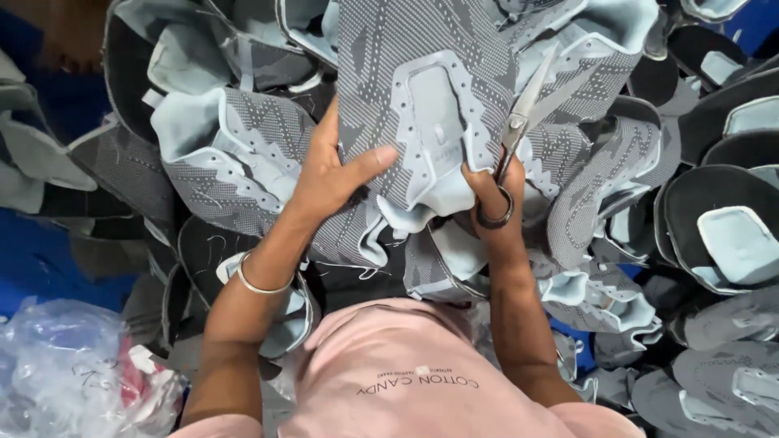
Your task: The person uses shears to trim excess material and threads from the edges of grey and white shoe uppers. They handle the shoes one at a time, turning them over to access different sides and cutting along the seams and openings.
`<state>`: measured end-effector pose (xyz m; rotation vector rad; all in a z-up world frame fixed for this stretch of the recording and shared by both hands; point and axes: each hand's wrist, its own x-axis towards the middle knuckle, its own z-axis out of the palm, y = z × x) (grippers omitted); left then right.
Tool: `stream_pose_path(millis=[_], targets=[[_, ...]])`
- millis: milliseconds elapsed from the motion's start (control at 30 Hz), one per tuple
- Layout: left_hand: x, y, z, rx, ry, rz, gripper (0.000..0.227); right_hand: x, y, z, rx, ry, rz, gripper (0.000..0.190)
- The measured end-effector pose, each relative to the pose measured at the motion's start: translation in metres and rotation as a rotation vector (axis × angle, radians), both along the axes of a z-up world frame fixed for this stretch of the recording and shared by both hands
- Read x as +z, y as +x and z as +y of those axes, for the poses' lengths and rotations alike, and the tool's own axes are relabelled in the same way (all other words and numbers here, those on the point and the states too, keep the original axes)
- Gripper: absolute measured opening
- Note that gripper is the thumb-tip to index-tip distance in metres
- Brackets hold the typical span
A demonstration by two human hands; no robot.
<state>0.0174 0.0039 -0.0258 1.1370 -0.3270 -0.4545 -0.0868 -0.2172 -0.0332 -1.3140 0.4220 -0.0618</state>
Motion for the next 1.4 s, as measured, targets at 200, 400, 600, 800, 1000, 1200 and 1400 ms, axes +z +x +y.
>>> stream_pose_path(millis=[200,400,600,800,1000,1200,1400], targets=[[-0.011,-0.008,0.006,0.010,0.045,0.074,0.045,-0.023,-0.011,-0.008,-0.011,-0.087,0.023,0.049],[-0.019,-0.008,0.006,0.052,-0.166,0.219,0.038,0.023,0.003,0.007,0.057,0.105,-0.129,0.072],[-0.029,-0.011,0.013,0.097,-0.273,0.265,0.032,0.025,-0.040,-0.009,0.061,-0.306,-0.089,0.066],[-0.023,-0.007,0.013,0.086,-0.277,0.232,0.028,0.018,-0.102,-0.021,0.327,0.356,0.018,0.060],[-0.031,-0.008,0.016,0.067,-0.292,0.231,0.026,0.023,-0.094,0.000,0.471,0.456,0.146,0.060],[-0.011,-0.011,0.015,0.086,-0.142,0.144,0.029,0.008,-0.093,-0.006,0.240,0.184,0.066,0.062],[0.054,-0.009,0.008,-0.165,0.715,-1.342,0.041,0.031,-0.059,-0.013,-0.062,0.325,-0.082,0.071]])
